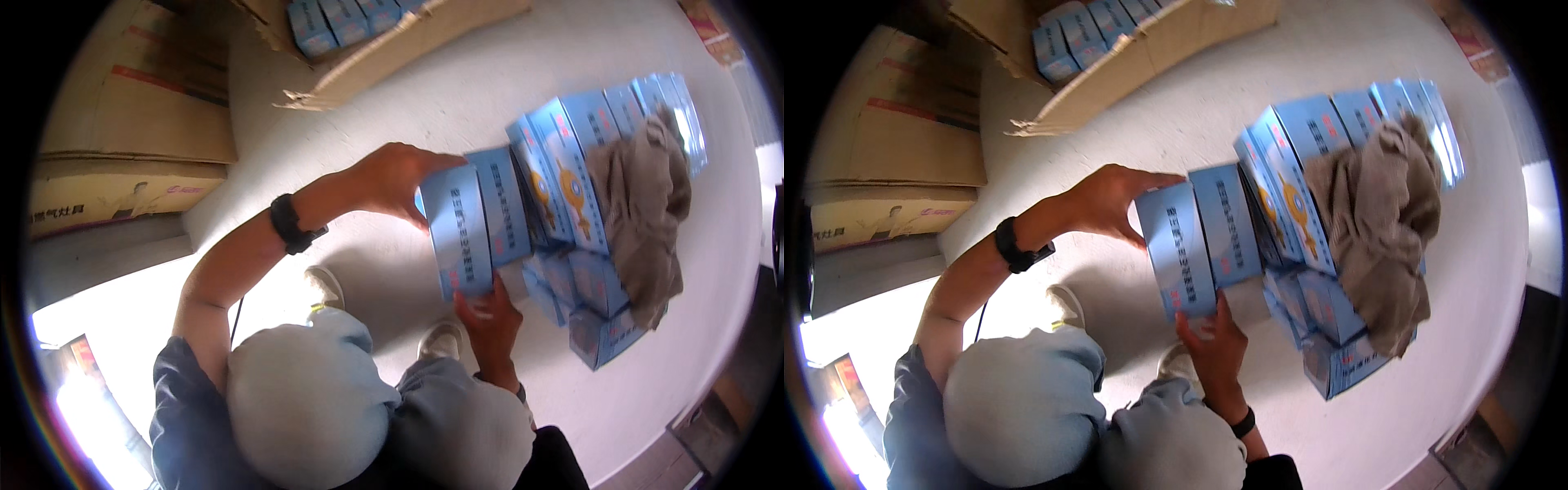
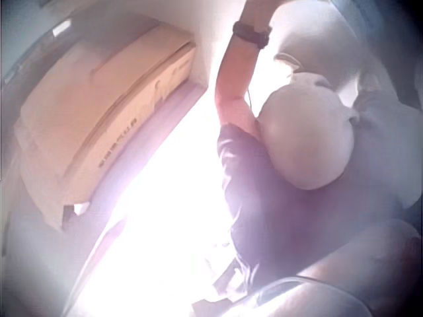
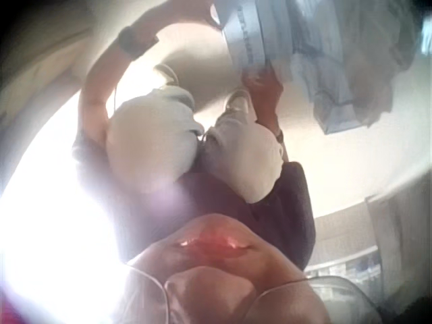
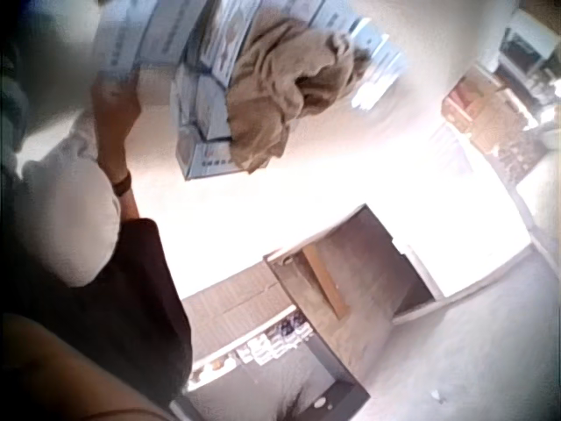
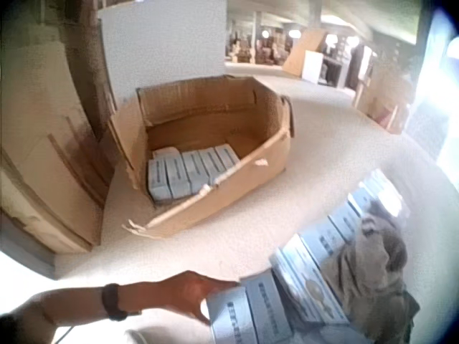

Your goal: The person wipes down small blue boxes with a cloth and carefully places them in a large cardboard shipping box.

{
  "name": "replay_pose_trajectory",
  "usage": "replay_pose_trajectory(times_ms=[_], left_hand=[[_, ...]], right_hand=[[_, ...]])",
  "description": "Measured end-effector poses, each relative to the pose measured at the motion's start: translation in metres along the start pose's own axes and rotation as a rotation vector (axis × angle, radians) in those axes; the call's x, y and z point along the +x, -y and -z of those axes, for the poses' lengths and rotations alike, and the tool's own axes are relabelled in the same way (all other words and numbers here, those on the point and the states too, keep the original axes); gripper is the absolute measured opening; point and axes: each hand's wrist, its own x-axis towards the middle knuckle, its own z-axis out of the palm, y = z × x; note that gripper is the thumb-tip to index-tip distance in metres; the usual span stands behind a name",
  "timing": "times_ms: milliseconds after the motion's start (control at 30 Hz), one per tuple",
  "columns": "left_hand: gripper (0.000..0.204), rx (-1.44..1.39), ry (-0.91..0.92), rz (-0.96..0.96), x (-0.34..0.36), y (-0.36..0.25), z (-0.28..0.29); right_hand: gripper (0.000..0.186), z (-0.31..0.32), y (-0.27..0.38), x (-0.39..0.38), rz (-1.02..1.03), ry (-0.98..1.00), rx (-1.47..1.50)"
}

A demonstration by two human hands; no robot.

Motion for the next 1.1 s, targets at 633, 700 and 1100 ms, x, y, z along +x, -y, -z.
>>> replay_pose_trajectory(times_ms=[633, 700, 1100], left_hand=[[0.098, -0.227, -0.698, -0.057, -0.021, -0.064, 0.174], [0.098, -0.183, -0.67, 0.014, -0.02, -0.088, 0.205], [0.101, 0.044, -0.534, 0.432, 0.048, -0.002, 0.334]], right_hand=[[0.089, 0.078, 0.169, 0.133, 0.511, -0.318, -0.121], [0.083, 0.106, 0.202, 0.14, 0.526, -0.271, -0.091], [0.074, 0.123, 0.333, 0.342, 0.66, 0.003, -0.29]])
